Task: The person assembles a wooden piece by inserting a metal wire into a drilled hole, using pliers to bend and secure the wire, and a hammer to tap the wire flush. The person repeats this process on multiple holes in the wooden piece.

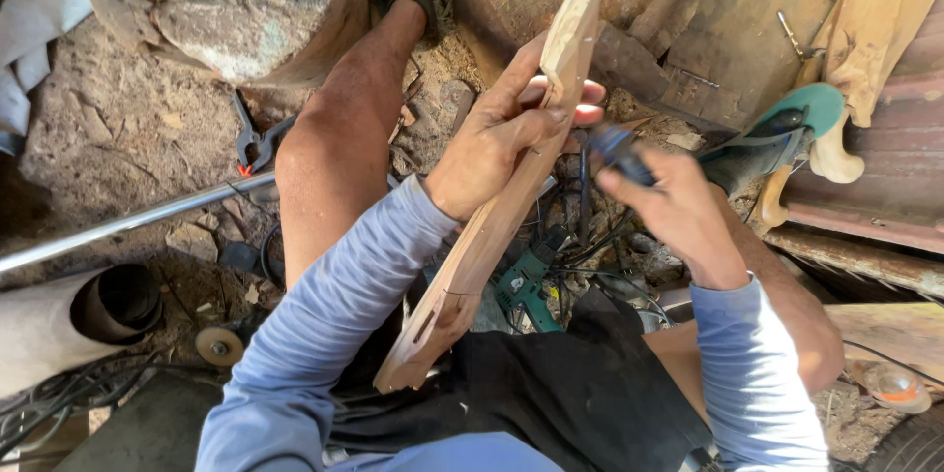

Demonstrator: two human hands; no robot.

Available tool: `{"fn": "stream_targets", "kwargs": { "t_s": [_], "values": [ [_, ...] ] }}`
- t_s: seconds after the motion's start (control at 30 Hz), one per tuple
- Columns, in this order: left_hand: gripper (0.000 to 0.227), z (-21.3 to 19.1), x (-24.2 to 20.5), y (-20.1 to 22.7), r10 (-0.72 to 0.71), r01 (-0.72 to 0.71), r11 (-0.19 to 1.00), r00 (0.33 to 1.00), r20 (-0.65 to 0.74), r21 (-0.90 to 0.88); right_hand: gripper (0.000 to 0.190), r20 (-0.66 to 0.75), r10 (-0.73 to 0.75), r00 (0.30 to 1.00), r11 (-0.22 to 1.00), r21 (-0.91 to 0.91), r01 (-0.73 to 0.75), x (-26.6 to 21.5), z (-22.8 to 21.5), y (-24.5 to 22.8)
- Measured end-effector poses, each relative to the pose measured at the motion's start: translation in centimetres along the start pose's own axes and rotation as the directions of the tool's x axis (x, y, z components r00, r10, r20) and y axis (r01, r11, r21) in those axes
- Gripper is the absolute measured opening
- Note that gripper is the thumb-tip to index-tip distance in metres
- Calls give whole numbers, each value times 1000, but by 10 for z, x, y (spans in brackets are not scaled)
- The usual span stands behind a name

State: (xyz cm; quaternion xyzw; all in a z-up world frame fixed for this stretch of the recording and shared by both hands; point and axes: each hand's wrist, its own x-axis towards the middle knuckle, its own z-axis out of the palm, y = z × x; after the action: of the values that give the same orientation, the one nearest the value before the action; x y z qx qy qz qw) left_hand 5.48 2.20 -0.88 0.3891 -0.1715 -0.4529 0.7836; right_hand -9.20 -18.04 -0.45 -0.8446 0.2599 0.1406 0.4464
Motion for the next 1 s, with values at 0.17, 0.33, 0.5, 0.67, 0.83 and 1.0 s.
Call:
{"fn": "stream_targets", "kwargs": {
  "t_s": [0.17,0.33,0.5,0.67,0.83,1.0],
  "values": [
    [68,3,2,0,87,-93,992,993,77,82,26,-436,-559,706,829,-281,483,-19,-1,-18],
    [71,15,1,2,-8,3,994,999,41,107,29,-406,-706,580,694,-556,457,-13,0,-30],
    [72,20,3,1,20,-25,998,997,80,63,33,-388,-723,571,678,-557,480,-11,-2,-29],
    [64,19,2,-6,94,-104,992,988,121,76,33,-379,-740,555,655,-592,469,-10,3,-24],
    [67,19,4,-6,20,-26,998,995,100,57,31,-388,-754,531,645,-592,483,-7,8,-25],
    [63,20,2,-10,79,-79,997,987,138,-9,30,-395,-748,533,647,-615,451,-7,15,-24]
  ]
}}
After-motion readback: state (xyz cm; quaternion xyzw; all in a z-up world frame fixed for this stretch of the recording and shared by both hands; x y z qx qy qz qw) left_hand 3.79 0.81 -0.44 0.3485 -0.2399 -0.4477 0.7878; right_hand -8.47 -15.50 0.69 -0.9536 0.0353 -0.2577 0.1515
